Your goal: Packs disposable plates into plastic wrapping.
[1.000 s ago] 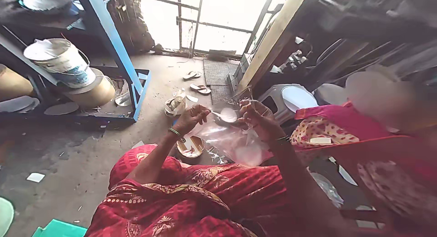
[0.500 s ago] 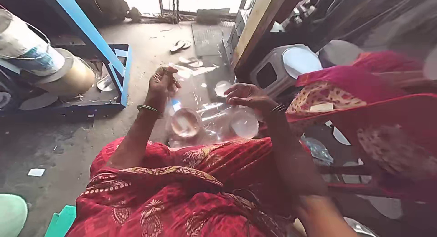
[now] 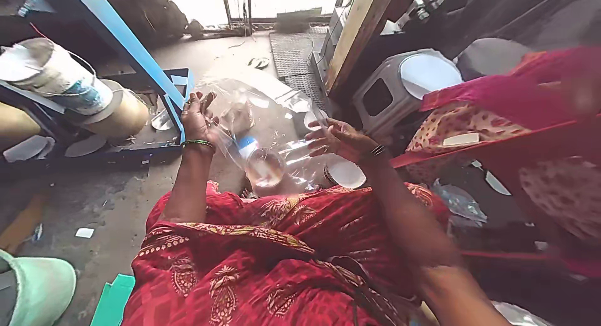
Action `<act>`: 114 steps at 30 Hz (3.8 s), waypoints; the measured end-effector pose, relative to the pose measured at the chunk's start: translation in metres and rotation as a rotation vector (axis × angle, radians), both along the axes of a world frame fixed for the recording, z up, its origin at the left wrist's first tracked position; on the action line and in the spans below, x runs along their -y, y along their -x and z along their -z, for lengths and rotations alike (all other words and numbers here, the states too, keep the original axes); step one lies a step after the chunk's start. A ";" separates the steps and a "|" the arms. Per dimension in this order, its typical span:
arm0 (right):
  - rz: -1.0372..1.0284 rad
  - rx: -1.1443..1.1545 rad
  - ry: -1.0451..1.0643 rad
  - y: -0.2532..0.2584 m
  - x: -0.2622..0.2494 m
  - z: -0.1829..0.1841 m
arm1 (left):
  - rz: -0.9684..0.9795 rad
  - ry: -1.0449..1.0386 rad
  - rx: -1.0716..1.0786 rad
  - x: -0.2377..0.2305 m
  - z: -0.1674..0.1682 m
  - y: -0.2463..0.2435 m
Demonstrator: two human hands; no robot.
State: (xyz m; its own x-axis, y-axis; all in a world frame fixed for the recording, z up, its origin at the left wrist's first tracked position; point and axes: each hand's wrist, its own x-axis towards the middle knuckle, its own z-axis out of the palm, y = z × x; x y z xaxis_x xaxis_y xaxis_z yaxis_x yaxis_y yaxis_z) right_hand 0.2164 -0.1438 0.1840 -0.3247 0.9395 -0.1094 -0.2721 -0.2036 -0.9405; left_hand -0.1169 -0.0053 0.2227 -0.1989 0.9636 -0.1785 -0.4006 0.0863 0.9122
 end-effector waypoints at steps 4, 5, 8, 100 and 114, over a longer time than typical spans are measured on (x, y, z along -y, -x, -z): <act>0.119 -0.064 0.042 0.014 0.000 -0.003 | -0.092 -0.061 -0.005 -0.004 0.004 0.006; 0.142 -0.069 0.060 0.018 -0.001 -0.004 | -0.113 -0.072 -0.010 -0.005 0.005 0.007; 0.231 -0.176 0.205 0.030 -0.007 -0.001 | -0.171 -0.088 -0.003 -0.005 0.004 0.011; 0.435 0.628 -0.509 0.033 -0.063 -0.080 | 0.901 -0.260 -0.501 0.008 0.015 -0.033; 0.755 0.775 -0.548 -0.024 -0.068 -0.070 | 1.377 0.069 -0.435 0.039 0.046 -0.041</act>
